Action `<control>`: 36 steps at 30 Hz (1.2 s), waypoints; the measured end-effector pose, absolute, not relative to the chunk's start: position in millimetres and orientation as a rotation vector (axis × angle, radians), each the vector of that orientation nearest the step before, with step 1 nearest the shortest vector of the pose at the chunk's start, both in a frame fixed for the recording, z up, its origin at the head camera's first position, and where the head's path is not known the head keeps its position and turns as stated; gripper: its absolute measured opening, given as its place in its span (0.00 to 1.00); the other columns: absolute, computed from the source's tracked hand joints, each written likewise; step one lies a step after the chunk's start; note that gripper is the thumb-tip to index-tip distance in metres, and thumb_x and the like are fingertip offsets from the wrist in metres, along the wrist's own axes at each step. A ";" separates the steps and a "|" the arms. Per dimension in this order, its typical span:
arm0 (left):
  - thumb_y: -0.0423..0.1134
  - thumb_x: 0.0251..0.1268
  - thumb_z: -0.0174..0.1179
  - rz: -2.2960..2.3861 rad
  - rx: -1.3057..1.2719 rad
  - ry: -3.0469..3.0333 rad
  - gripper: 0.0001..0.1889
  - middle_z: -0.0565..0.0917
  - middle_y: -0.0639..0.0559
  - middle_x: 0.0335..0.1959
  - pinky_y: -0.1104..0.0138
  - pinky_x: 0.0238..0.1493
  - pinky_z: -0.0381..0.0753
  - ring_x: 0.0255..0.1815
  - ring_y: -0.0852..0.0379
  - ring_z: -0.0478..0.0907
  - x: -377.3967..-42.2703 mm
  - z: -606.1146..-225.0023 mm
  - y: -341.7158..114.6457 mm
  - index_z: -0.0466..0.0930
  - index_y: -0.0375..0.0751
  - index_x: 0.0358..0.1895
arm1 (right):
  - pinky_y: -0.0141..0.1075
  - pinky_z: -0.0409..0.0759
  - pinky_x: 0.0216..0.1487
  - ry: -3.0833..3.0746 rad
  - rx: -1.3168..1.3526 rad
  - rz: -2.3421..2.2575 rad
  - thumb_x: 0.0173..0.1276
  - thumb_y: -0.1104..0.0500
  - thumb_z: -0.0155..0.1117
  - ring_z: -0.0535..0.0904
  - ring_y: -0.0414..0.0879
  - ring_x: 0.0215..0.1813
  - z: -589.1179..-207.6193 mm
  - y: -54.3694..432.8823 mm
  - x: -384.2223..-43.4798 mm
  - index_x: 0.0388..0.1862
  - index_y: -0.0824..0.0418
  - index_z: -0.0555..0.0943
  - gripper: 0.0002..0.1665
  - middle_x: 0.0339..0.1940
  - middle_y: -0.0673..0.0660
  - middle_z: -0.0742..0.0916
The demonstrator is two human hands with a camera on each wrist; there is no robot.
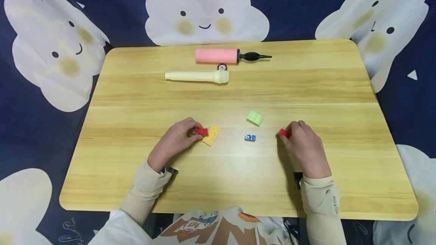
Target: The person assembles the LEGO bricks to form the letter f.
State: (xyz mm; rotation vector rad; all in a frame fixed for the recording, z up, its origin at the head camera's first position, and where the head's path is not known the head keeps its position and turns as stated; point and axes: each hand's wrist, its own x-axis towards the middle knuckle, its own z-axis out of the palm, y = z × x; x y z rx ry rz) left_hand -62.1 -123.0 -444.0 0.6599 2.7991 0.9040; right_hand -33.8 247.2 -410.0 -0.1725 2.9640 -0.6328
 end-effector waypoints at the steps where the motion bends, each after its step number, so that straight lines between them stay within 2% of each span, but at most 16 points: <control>1: 0.36 0.61 0.72 0.893 0.668 2.796 0.10 0.81 0.55 0.37 0.66 0.38 0.78 0.34 0.58 0.77 -60.4 -442.9 -119.8 0.85 0.42 0.44 | 0.50 0.76 0.31 2.979 -0.188 -0.642 0.62 0.61 0.73 0.74 0.52 0.30 -408.4 245.2 -33.6 0.34 0.71 0.80 0.13 0.31 0.63 0.80; 9: 0.42 0.62 0.71 0.813 0.831 2.766 0.11 0.81 0.56 0.39 0.65 0.39 0.78 0.35 0.60 0.75 -49.2 -434.6 -93.7 0.86 0.44 0.45 | 0.47 0.74 0.27 3.111 -0.381 -0.678 0.59 0.65 0.75 0.74 0.52 0.29 -399.4 225.1 -30.8 0.33 0.70 0.81 0.11 0.30 0.62 0.80; 17: 0.43 0.64 0.70 0.794 0.892 2.754 0.10 0.81 0.56 0.41 0.65 0.43 0.79 0.38 0.60 0.77 -45.2 -437.2 -78.7 0.87 0.45 0.45 | 0.44 0.74 0.28 3.161 -0.511 -0.749 0.56 0.68 0.76 0.75 0.51 0.31 -396.0 209.2 -26.9 0.36 0.69 0.84 0.10 0.33 0.60 0.80; 24: 0.44 0.65 0.68 0.710 0.905 2.730 0.10 0.83 0.56 0.39 0.68 0.40 0.78 0.36 0.63 0.76 -39.2 -441.9 -63.3 0.87 0.45 0.45 | 0.45 0.79 0.31 3.128 -0.606 -0.757 0.54 0.72 0.75 0.77 0.52 0.33 -395.8 194.4 -23.6 0.41 0.71 0.85 0.14 0.38 0.62 0.81; 36: 0.43 0.62 0.71 0.659 0.914 2.774 0.10 0.83 0.56 0.37 0.68 0.41 0.79 0.36 0.61 0.78 -38.7 -448.1 -51.2 0.87 0.45 0.43 | 0.41 0.80 0.34 3.031 -0.785 -0.795 0.56 0.69 0.77 0.78 0.50 0.32 -413.1 166.3 -17.4 0.40 0.70 0.86 0.13 0.36 0.59 0.82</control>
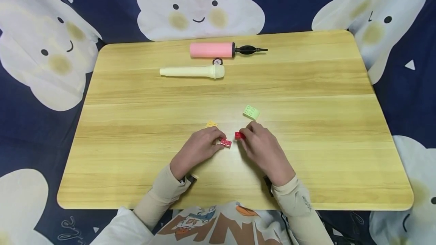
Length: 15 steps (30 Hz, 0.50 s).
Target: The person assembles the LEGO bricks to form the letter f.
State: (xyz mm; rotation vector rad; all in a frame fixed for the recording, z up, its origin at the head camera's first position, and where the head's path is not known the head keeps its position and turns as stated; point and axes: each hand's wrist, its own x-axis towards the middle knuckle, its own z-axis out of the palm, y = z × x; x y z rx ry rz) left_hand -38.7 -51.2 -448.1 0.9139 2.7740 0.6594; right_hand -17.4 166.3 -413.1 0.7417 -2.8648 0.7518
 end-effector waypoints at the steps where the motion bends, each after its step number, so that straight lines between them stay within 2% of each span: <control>1: 0.43 0.62 0.71 0.656 0.917 2.771 0.10 0.83 0.56 0.37 0.69 0.41 0.79 0.36 0.61 0.78 -38.8 -448.5 -50.7 0.87 0.44 0.43 | 0.41 0.80 0.34 -2.865 0.754 0.750 0.56 0.69 0.77 0.78 0.49 0.32 -414.2 163.9 -16.9 0.40 0.69 0.86 0.13 0.36 0.59 0.82; 15: 0.41 0.60 0.72 0.687 0.897 2.696 0.11 0.82 0.56 0.37 0.71 0.39 0.77 0.35 0.62 0.76 -38.7 -455.7 -46.6 0.85 0.44 0.44 | 0.40 0.78 0.34 -2.928 0.822 0.711 0.60 0.64 0.76 0.75 0.48 0.31 -426.2 143.2 -14.0 0.39 0.65 0.86 0.10 0.33 0.55 0.80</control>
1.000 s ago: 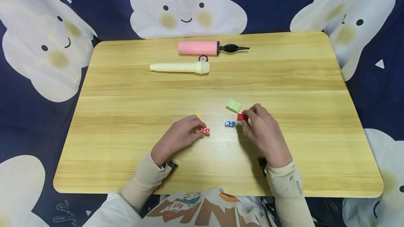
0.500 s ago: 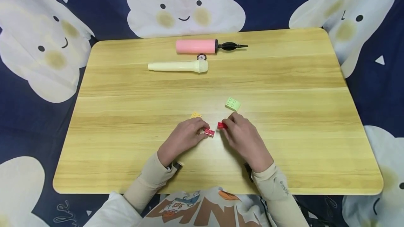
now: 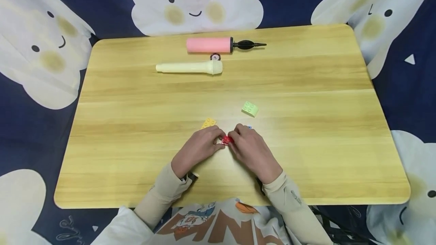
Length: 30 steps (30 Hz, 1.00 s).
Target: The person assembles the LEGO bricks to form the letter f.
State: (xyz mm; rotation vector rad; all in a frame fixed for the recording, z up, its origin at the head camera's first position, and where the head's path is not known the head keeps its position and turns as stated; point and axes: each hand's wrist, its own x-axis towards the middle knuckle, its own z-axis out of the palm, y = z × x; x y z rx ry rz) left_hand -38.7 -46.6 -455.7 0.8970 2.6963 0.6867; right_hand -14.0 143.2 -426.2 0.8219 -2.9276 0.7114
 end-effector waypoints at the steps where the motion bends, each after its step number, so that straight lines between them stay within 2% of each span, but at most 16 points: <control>1: 0.41 0.60 0.73 0.685 0.903 2.703 0.11 0.82 0.56 0.37 0.71 0.39 0.77 0.35 0.62 0.76 -39.1 -455.7 -46.9 0.85 0.44 0.44 | 0.40 0.78 0.34 -2.930 0.824 0.707 0.60 0.64 0.76 0.75 0.48 0.31 -426.3 142.1 -14.4 0.39 0.65 0.86 0.10 0.33 0.55 0.80; 10: 0.43 0.61 0.71 0.636 0.925 2.712 0.14 0.83 0.55 0.39 0.71 0.40 0.78 0.37 0.62 0.79 -41.1 -456.0 -46.4 0.85 0.43 0.48 | 0.39 0.78 0.34 -2.932 0.850 0.703 0.60 0.65 0.76 0.75 0.47 0.32 -429.5 136.8 -15.0 0.41 0.65 0.86 0.10 0.33 0.55 0.81; 19: 0.45 0.63 0.69 0.664 0.920 2.698 0.13 0.84 0.54 0.39 0.71 0.39 0.78 0.37 0.62 0.78 -40.3 -455.9 -50.3 0.86 0.43 0.47 | 0.38 0.77 0.33 -2.940 0.843 0.720 0.61 0.64 0.75 0.74 0.46 0.31 -434.0 135.7 -14.2 0.41 0.64 0.86 0.09 0.33 0.55 0.80; 30: 0.43 0.65 0.68 0.699 0.930 2.686 0.11 0.83 0.54 0.38 0.71 0.39 0.78 0.36 0.62 0.78 -39.2 -453.8 -52.3 0.86 0.42 0.46 | 0.37 0.76 0.31 -2.960 0.803 0.733 0.60 0.64 0.75 0.72 0.45 0.30 -435.8 134.5 -13.6 0.37 0.63 0.85 0.08 0.32 0.54 0.79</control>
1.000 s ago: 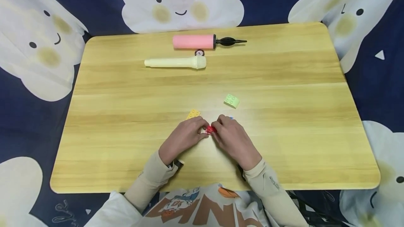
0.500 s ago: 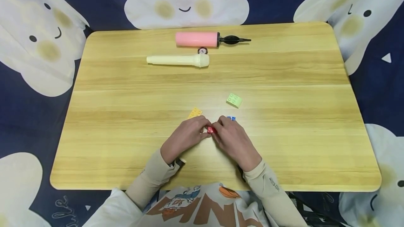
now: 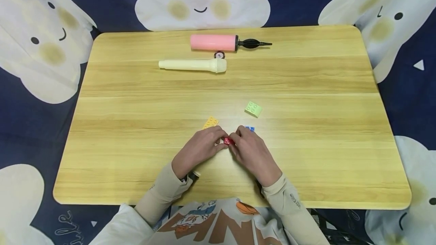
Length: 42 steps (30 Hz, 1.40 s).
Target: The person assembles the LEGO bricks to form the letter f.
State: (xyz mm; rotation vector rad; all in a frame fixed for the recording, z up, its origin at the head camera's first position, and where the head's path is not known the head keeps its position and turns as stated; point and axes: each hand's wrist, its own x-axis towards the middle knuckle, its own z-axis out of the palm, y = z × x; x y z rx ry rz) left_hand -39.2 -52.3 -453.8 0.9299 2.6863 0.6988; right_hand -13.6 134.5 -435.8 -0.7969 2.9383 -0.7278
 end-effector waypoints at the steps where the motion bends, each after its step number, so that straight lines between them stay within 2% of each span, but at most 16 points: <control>1: 0.43 0.65 0.68 0.702 0.930 2.686 0.11 0.83 0.54 0.38 0.71 0.39 0.78 0.36 0.62 0.78 -39.2 -454.1 -52.3 0.86 0.42 0.46 | 0.37 0.75 0.31 2.939 -0.793 -0.729 0.60 0.64 0.75 0.72 0.45 0.30 -436.0 134.3 -13.3 0.37 0.63 0.85 0.08 0.32 0.54 0.79; 12: 0.43 0.65 0.68 0.731 0.897 2.663 0.11 0.82 0.54 0.38 0.71 0.40 0.77 0.36 0.62 0.76 -38.4 -455.5 -51.9 0.85 0.42 0.46 | 0.36 0.75 0.31 2.932 -0.748 -0.753 0.61 0.65 0.75 0.71 0.44 0.30 -439.2 133.1 -11.5 0.37 0.62 0.84 0.08 0.33 0.54 0.78; 21: 0.40 0.63 0.70 0.793 0.870 2.638 0.08 0.81 0.55 0.35 0.74 0.36 0.75 0.33 0.63 0.73 -38.0 -455.9 -50.7 0.84 0.43 0.43 | 0.35 0.74 0.30 2.929 -0.739 -0.783 0.61 0.64 0.75 0.71 0.43 0.29 -440.6 134.0 -11.6 0.37 0.61 0.84 0.08 0.33 0.53 0.78; 42: 0.40 0.65 0.68 0.775 0.831 2.621 0.08 0.80 0.55 0.36 0.72 0.37 0.76 0.33 0.63 0.73 -39.9 -456.3 -47.1 0.84 0.43 0.43 | 0.35 0.74 0.29 2.929 -0.721 -0.778 0.61 0.65 0.75 0.71 0.43 0.28 -441.7 135.2 -12.3 0.37 0.62 0.84 0.08 0.34 0.54 0.78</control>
